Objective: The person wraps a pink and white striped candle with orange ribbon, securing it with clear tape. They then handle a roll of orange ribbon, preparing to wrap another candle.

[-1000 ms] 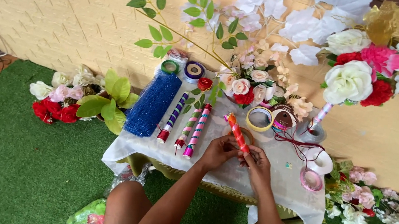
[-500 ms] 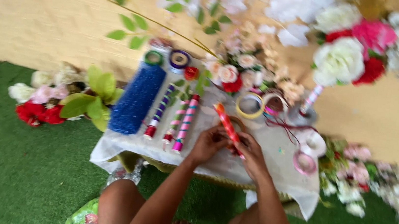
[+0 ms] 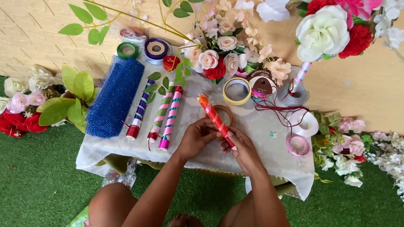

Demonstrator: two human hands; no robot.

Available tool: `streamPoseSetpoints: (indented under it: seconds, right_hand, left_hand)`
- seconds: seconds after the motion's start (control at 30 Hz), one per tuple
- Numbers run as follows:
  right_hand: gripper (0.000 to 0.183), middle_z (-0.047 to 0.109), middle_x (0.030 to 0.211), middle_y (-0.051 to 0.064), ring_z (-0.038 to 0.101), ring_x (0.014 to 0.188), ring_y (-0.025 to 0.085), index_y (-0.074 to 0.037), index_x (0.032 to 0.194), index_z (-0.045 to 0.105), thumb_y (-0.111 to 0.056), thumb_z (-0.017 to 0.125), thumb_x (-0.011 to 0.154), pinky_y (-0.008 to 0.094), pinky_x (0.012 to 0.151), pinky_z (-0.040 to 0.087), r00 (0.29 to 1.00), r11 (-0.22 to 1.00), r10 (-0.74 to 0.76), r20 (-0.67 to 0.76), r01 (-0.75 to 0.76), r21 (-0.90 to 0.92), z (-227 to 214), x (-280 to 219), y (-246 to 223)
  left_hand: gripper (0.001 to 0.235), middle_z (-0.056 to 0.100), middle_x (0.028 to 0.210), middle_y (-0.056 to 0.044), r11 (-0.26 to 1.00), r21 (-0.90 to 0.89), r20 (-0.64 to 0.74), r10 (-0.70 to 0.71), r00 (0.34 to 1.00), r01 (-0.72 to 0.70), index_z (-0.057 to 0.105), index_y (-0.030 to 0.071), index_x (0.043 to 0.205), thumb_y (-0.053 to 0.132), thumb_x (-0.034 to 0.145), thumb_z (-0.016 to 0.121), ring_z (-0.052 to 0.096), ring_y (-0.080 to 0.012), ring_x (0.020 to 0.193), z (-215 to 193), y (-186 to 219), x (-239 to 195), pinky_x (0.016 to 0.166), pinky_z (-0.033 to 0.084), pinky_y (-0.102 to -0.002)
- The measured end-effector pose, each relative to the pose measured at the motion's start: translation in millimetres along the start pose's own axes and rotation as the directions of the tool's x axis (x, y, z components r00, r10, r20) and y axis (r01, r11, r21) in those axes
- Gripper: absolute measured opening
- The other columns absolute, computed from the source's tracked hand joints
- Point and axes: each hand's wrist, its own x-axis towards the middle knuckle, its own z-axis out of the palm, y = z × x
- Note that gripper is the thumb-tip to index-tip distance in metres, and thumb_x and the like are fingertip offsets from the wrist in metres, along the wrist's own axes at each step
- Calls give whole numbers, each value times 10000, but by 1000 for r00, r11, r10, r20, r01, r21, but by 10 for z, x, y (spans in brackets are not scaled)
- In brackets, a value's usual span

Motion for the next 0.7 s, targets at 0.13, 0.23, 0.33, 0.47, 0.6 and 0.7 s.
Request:
streamPoseSetpoints:
  seconds: [0.13,0.23,0.33,0.47,0.6,0.7]
  right_hand:
    - [430,619,952,132,682,675,237,6,1312,571,-232,699,978,325,588,560,999,998,-47,7,47,-39,101,-38,-19]
    - [388,563,914,105,647,644,204,8,1267,572,-190,716,965,296,559,512,996,994,-94,9,94,-63,114,-46,5]
    - [371,574,910,108,652,631,205,-1,1255,580,-158,730,955,291,557,511,996,996,-84,23,84,-10,67,-24,59]
    - [382,607,946,135,686,653,223,39,1240,620,-107,766,918,308,566,566,991,990,-125,41,127,-56,72,-80,-26]
    - [423,599,1050,118,695,751,192,68,1270,641,-105,779,909,313,632,611,989,979,-137,55,144,-146,-58,-45,18]
    - [439,629,1028,138,718,755,204,75,1279,649,-96,787,898,313,633,621,990,979,-134,43,139,-151,7,-131,-103]
  left_hand:
    - [391,749,1017,-124,1000,-15,11,-15,1000,15,689,2,1153,6,800,857,677,-170,875,9,-12,0,888,589,-339]
    - [410,741,1004,-123,1000,-16,-4,-13,1000,13,692,2,1146,18,782,878,685,-172,872,-3,-35,9,873,592,-345]
    - [389,742,1007,-107,1000,-22,-7,-13,1000,12,692,9,1148,30,802,867,684,-153,870,-6,-53,21,871,584,-330]
    - [386,741,999,-110,999,-32,-7,3,1000,-3,689,3,1142,24,801,867,687,-149,863,-19,-70,30,861,586,-327]
    - [393,734,979,-96,998,-58,-6,8,1000,-8,681,5,1129,17,786,873,688,-143,840,-1,-141,32,842,592,-302]
    - [422,736,988,-99,999,-54,-4,4,1000,-5,679,3,1146,23,777,883,688,-141,835,13,-54,6,832,590,-297]
